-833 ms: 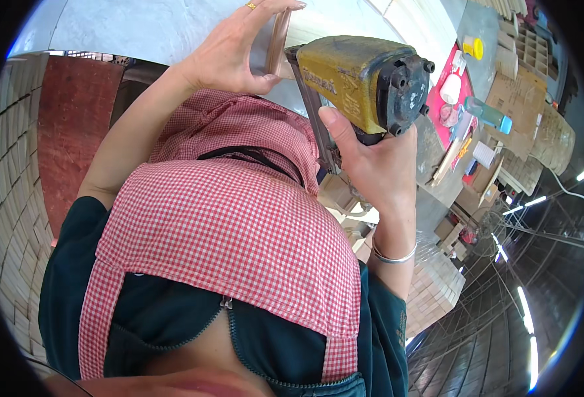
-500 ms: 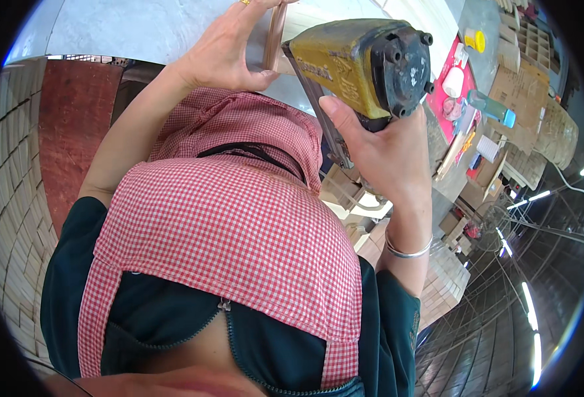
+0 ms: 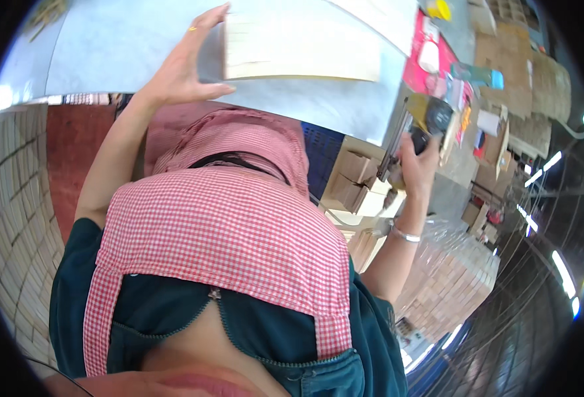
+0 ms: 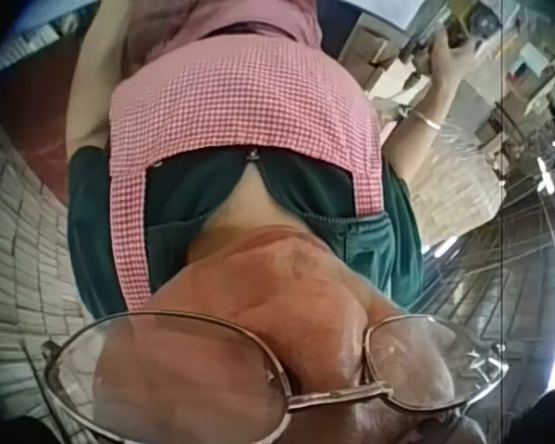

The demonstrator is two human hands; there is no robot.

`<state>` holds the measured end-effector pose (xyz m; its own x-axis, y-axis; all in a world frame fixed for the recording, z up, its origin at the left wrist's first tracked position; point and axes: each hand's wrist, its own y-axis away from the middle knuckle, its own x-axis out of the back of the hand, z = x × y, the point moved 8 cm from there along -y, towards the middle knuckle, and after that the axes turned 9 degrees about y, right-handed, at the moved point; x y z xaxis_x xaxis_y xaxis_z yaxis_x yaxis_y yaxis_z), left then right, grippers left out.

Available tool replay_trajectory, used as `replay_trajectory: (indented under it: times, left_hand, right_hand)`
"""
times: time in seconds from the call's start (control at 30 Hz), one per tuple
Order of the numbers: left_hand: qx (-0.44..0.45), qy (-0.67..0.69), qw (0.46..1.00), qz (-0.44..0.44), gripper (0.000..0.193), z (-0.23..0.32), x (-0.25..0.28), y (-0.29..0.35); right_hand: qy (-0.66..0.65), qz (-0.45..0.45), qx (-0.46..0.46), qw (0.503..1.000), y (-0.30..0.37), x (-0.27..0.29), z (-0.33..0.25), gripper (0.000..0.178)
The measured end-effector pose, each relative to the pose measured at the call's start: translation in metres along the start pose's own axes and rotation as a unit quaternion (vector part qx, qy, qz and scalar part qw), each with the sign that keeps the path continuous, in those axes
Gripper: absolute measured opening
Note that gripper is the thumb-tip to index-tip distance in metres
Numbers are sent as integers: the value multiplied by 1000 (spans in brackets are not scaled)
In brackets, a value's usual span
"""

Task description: Assemble wooden boxes using wooden slats, glue, and a pneumatic stapler.

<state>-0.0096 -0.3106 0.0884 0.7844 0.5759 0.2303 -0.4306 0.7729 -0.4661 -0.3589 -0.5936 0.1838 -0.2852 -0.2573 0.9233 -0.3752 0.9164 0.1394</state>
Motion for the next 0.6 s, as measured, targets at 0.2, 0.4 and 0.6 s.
replay_trajectory:
  times: [0.2, 0.4, 0.6]
  left_hand:
    - [126, -65, 989, -26, 115, -22, -3, 14]
    - [100, -76, 990, -58, 103, -22, -11, 1]
    - [153, -85, 983, -50, 102, -39, 20, 22]
  right_hand:
    - [255, 95, -6, 962, -57, -10, 108, 43]
    - [149, 74, -105, 980, -96, -35, 149, 44]
    - [15, 177, -74, 981, -64, -1, 167, 70]
